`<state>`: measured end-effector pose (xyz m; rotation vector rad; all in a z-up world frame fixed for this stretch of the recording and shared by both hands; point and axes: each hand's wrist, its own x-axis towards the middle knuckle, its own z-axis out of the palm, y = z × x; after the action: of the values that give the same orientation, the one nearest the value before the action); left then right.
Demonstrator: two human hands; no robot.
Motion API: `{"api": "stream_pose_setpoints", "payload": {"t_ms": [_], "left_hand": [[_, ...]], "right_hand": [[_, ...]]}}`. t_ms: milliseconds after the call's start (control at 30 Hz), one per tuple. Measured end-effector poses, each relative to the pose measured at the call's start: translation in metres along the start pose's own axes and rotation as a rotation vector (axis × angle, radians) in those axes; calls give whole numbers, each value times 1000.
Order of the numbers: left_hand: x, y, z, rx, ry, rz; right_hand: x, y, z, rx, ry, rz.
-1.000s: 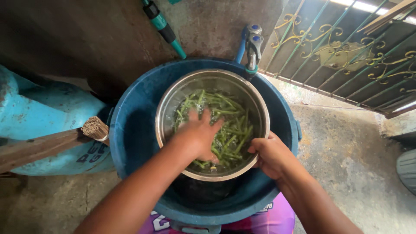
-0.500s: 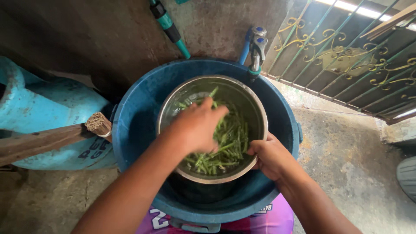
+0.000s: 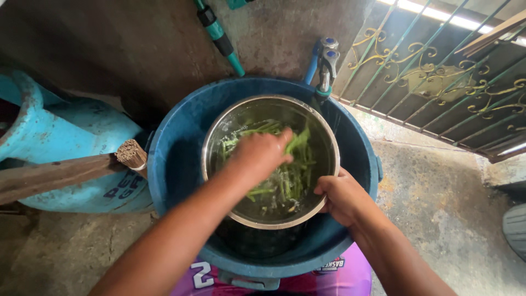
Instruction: The person carries a bowl of cut green beans to an outdoor faucet, washes the beans by hand under running water, and drains the water by tilting the bowl.
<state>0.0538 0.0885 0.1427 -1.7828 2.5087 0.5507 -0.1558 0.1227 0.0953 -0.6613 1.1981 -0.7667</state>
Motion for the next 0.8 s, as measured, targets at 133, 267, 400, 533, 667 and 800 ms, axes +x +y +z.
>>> {"api": "stream_pose_setpoints", "payload": {"t_ms": [133, 267, 400, 533, 667, 800], "left_hand": [[-19, 2, -48, -75, 45, -115], [-38, 6, -62, 85, -97, -12], [-40, 7, -25, 327, -395, 1], [-20, -9, 26, 355, 67, 221], [-8, -19, 14, 112, 83, 125], [-17, -4, -22, -72, 192, 6]], "right_hand": [[5, 6, -7, 15, 13, 23], [4, 4, -6, 4, -15, -16], [-3, -1, -1, 15, -8, 16], [0, 3, -4, 16, -15, 4], [4, 5, -6, 12, 10, 3], [8, 8, -9, -33, -74, -97]]}}
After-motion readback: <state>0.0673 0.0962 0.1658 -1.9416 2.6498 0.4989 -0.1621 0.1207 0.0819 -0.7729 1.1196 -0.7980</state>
